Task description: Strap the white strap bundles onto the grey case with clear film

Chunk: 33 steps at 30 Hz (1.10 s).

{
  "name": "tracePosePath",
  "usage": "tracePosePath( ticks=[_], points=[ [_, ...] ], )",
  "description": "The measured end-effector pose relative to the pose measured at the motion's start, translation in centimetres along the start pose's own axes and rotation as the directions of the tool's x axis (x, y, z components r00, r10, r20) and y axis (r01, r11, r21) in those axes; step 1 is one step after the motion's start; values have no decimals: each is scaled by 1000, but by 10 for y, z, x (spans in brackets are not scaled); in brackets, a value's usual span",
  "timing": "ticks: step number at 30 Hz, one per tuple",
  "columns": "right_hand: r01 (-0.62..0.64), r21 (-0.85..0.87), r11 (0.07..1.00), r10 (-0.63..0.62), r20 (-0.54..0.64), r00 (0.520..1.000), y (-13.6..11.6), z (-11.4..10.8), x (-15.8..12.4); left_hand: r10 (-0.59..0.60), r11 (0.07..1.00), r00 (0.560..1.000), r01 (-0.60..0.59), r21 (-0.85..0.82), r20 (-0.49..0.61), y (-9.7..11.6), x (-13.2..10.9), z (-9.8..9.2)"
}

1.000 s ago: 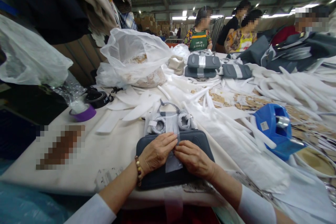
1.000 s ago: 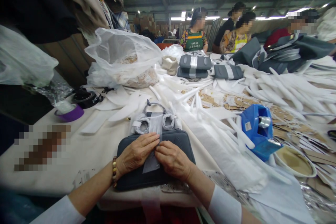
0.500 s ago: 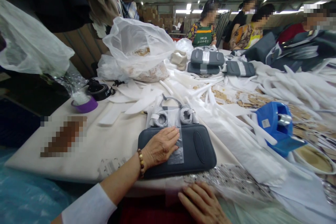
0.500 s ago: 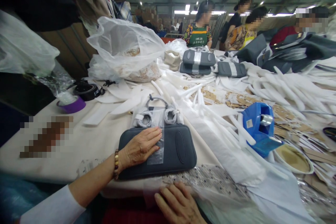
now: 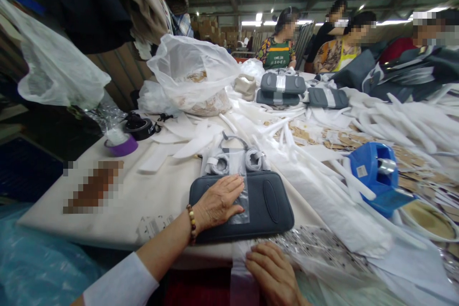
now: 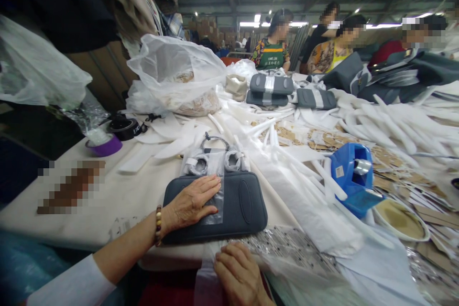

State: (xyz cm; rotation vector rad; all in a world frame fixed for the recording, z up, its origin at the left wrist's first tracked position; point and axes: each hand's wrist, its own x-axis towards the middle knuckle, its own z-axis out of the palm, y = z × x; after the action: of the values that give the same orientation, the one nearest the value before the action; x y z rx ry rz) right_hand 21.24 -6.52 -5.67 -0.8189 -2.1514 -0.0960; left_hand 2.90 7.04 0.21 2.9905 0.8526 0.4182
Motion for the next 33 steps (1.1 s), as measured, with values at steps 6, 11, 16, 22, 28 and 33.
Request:
tracePosePath(
  ticks=[6,11,16,22,28,33],
  points=[
    [-18,87,996,14,48,999,-3,2,6,-8,1000,1000,8,-22,1,-1,0,0],
    [45,59,997,-50,92,995,12,-15,20,-18,997,1000,18,-78,-7,-1,-1,-1],
    [-380,-91,921,386,62,920,48,-13,47,-32,994,999,28,-108,-37,-1,-2,-1],
    [-572,-172,802,594,134,793,64,7,74,-66,981,995,51,-184,-74,-3,-4,5],
    [-490,-223,843,507,24,862,60,12,81,-166,948,980,128,-291,-110,-4,-7,7],
    [-152,-83,985,153,9,988,62,23,83,-206,921,971,152,-360,-117,-5,-8,7]
  ],
)
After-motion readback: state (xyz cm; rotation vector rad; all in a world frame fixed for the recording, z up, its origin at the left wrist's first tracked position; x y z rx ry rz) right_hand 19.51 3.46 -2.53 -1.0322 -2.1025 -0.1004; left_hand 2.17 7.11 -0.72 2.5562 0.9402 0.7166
